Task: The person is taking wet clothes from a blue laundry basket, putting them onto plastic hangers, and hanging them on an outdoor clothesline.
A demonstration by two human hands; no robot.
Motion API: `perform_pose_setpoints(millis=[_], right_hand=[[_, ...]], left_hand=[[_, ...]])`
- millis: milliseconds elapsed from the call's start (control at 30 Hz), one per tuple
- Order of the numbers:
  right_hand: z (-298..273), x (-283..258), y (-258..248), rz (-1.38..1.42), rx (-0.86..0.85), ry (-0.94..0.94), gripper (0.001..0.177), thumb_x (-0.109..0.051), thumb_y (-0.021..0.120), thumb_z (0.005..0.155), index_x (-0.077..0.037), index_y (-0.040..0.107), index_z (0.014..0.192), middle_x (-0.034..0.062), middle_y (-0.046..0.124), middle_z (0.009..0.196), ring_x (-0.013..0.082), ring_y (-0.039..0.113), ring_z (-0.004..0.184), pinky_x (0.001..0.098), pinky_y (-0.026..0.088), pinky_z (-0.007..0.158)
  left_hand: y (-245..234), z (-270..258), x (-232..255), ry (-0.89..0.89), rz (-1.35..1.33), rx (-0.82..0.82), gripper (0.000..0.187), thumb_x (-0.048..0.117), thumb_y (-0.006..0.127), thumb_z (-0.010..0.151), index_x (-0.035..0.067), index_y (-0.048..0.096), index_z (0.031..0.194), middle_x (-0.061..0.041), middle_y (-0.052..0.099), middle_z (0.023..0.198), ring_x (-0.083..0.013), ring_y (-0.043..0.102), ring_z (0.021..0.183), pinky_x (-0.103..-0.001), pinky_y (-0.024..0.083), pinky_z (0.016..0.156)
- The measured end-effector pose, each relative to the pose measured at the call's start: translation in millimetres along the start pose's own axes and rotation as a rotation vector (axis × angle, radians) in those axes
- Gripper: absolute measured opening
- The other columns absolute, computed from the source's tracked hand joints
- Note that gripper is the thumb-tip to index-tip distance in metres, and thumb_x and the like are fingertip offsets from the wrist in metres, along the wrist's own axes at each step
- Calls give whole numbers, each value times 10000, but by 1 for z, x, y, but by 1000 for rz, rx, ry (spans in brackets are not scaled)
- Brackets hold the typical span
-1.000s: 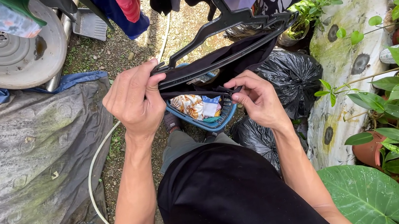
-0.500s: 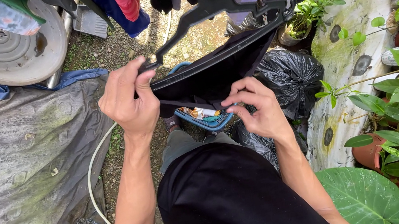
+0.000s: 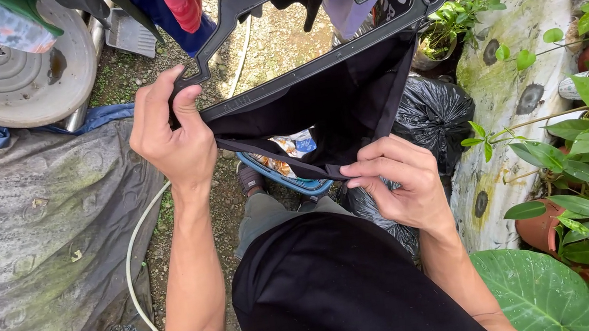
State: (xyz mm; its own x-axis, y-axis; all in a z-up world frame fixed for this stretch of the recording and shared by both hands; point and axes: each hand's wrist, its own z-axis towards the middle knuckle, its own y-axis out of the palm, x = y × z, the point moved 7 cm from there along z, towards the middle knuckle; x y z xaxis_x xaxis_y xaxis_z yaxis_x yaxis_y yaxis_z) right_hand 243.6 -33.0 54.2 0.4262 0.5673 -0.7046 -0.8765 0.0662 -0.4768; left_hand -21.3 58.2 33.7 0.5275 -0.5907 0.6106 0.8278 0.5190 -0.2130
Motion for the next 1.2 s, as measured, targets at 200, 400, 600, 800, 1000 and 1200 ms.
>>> perform_pose_setpoints(millis=[200,400,600,800,1000,1200], right_hand=[[1,1,-3,5,16,3,22,-100,791,895,-91,806,883,64,678,750,240,577,561,338,516,550],[0,19,-4,-20,31,82,44,-64,831,860,-80,811,896,71,726,775,232,600,563,332,521,542],[-13,48,1,-8,-10,244,84,-75,829,862,-133,820,922,37,770,845,161,555,538,276,500,520],[-30,99,17,344,117,586,354,-17,493,1060,128,510,1383,265,666,1301,217,679,864,348,614,764],[-44,155,42,1373,286,658,438,-412,544,1071,-39,650,1276,127,717,1233,275,679,1113,425,560,922],[-39,140,40,1663,452,702,1210,-833,559,675,-7,400,1546,212,449,1569,379,431,1433,563,359,1162]], left_hand=[[-1,3,5,6,-24,14,149,109,724,1033,-9,743,1123,-128,650,834,-300,679,720,-388,575,683],[-6,3,15,98,-1,24,181,149,742,1017,-12,775,1094,-101,668,819,-275,679,683,-366,577,658],[-9,-10,28,215,50,50,201,183,751,997,-8,796,1041,-81,697,786,-253,667,609,-359,572,594],[-16,-36,91,287,118,-15,101,197,768,939,108,805,968,-65,713,776,-271,600,531,-413,501,497],[-11,-57,153,367,-168,-288,148,55,629,985,65,719,869,2,723,758,-70,583,533,-244,426,473],[-22,-70,142,306,-172,-323,55,32,685,942,71,716,919,-5,701,762,-101,593,576,-247,442,509]])
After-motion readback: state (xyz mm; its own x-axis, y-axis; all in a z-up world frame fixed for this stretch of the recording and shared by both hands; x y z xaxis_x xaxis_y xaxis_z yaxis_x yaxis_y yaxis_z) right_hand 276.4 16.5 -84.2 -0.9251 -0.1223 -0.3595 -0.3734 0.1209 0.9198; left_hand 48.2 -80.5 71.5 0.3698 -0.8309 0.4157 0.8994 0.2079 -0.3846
